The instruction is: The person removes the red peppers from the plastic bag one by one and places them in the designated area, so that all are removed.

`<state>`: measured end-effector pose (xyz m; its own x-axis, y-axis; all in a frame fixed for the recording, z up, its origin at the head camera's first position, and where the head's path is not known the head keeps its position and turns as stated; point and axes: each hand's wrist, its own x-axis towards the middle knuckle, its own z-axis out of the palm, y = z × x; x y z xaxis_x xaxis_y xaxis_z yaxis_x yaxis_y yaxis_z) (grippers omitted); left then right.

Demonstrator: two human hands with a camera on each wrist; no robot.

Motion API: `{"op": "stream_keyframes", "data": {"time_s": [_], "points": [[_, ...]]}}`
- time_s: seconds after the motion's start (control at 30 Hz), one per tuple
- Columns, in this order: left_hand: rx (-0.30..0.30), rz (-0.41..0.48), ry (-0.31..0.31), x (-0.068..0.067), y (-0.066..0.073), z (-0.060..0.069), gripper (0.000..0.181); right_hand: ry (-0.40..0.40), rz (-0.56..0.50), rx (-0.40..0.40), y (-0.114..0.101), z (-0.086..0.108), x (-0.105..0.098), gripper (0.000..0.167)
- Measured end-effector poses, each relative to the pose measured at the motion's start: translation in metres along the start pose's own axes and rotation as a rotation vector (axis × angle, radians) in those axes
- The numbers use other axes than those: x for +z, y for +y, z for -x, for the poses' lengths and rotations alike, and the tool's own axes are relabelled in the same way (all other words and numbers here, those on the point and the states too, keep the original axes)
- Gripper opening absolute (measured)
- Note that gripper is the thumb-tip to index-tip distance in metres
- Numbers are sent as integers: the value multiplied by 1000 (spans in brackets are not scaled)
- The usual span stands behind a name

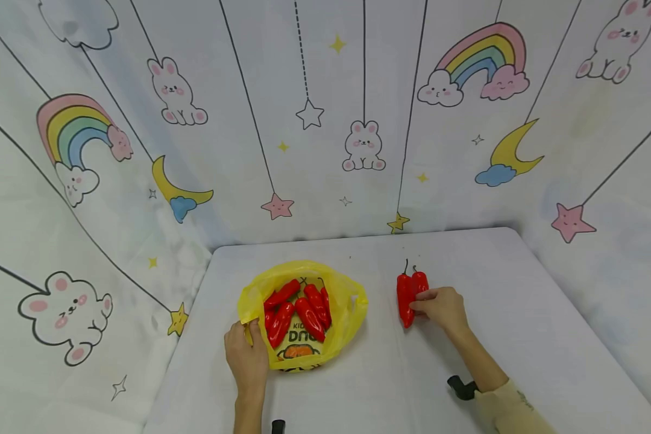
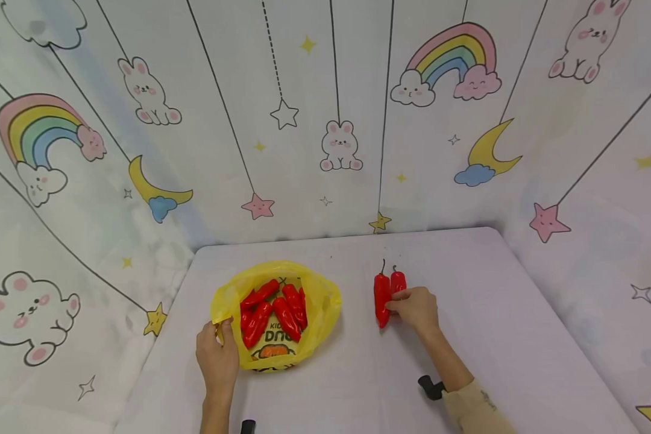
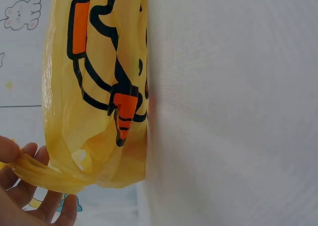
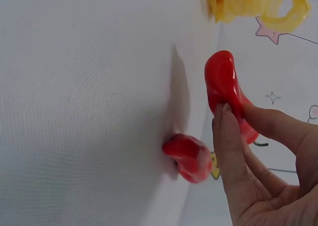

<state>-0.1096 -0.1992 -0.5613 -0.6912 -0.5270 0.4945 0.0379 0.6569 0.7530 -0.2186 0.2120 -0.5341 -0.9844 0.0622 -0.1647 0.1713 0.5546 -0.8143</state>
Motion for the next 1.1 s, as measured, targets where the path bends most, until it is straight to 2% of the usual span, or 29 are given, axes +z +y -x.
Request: {"op": "stream_keyframes", "data": {"time_s": [0.43,0.67,0.87,1.1], "points": [[-1,12,-23,1,-3,2,7,12,67,-24,5,-16,3,35],[18,17,-34,1,-5,2,9,111,202,-90,7,-19,7,26],[20,10,-23,1,-5,2,8,171,232,-184,8,-16,8,18],[36,18,-17,1,-4,1,8,227,249,-234,8,-16,8,14]]}}
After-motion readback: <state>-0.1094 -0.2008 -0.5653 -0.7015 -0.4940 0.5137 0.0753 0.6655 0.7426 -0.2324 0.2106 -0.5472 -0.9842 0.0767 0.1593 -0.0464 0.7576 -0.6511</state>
